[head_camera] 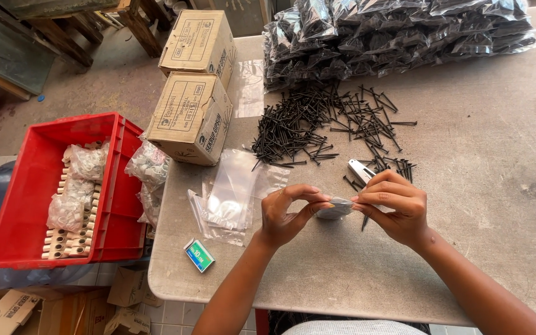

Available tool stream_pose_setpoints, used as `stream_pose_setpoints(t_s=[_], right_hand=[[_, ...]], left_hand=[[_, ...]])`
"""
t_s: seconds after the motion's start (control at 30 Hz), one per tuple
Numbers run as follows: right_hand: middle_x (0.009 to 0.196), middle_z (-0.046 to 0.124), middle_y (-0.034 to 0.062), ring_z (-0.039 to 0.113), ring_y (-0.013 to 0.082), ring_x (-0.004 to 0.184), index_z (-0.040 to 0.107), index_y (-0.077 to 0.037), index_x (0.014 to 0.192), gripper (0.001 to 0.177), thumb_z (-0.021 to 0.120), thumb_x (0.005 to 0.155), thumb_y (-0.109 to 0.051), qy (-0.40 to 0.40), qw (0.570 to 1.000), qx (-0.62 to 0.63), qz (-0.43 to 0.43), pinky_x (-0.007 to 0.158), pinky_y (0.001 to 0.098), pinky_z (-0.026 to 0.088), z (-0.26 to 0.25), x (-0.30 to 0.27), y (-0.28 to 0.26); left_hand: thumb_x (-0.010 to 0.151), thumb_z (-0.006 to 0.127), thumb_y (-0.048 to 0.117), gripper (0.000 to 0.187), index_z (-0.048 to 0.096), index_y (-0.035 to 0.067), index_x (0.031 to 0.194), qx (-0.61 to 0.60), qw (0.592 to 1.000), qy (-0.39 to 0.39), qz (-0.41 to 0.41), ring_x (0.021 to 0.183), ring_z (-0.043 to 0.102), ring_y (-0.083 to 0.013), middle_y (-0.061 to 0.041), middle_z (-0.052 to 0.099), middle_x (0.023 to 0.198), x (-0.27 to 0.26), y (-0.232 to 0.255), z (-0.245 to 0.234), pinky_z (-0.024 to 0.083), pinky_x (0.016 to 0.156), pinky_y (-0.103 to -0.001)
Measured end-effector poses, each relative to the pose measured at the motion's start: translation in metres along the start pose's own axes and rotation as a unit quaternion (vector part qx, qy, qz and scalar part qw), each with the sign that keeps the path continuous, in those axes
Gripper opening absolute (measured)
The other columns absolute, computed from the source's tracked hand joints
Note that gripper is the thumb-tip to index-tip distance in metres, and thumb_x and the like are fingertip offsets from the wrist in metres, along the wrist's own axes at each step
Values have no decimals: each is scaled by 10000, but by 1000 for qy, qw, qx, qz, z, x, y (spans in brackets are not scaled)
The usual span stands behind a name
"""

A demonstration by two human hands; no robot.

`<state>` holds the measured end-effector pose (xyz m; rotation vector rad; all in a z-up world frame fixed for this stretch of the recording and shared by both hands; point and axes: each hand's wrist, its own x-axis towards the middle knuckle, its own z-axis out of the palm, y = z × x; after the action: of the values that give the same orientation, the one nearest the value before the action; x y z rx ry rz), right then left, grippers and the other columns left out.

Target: The person places black nails into small clear plastic bags and seals them with a handheld stapler. They repeat this process, stacking completed bags on the table while more nails remain loose nearby.

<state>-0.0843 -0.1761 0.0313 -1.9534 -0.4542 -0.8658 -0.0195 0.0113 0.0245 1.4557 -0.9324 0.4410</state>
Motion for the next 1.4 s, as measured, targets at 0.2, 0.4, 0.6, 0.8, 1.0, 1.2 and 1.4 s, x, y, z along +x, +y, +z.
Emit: stream_pose_setpoints(t_s=[0.2,0.4,0.6,0.8,1.0,1.2,1.4], right_hand=[[638,655,68,577,239,566,690,-42,707,47,728,736,-45,5,1000,-7,-15,528,304,493,-4,6,-2],[650,659,55,575,224,573,693,-53,713,39,723,732,-37,-3,999,-21,-29,541,306,496,-7,7,-3],[579,600,64,527,183,547,677,-32,693,82,751,720,-54,46,997,50,36,552,304,461,-5,-9,19],[573,590,73,527,213,538,662,-19,671,101,756,698,-42,24,995,72,67,563,307,460,-4,1,9],[578,585,91,530,222,526,664,-4,704,73,728,727,-32,12,996,68,50,554,320,456,-7,3,8],[645,611,89,560,227,593,663,-2,795,138,618,831,-127,-25,993,111,32,585,354,469,-9,-1,9],[817,631,72,584,275,765,673,-92,748,64,729,718,-91,-65,997,-21,-39,713,394,488,-8,1,4]], left_hand=[[763,737,56,181,622,30,901,-28,999,11,-26,610,696,-171,-60,727,755,-5,-10,-6,556,609,-264],[762,748,227,257,670,77,955,-36,994,-89,-44,822,666,-255,-91,703,874,13,0,-15,534,740,-372],[787,725,104,74,681,45,793,-106,986,-20,-127,682,658,-221,-83,688,733,-14,-33,-12,531,658,-325],[742,762,276,495,592,65,1157,-65,981,-123,-138,920,641,-297,-145,632,1107,-1,-13,-7,525,803,-396],[803,707,72,63,677,89,855,0,994,-96,-47,660,640,-209,-29,681,744,0,-10,-2,524,636,-296],[792,720,92,58,685,112,835,20,996,-83,-27,657,633,-193,-14,685,724,-4,-15,-1,511,629,-286],[794,718,110,58,678,123,834,28,995,-91,-1,652,632,-190,0,681,721,9,1,-3,500,624,-296]])
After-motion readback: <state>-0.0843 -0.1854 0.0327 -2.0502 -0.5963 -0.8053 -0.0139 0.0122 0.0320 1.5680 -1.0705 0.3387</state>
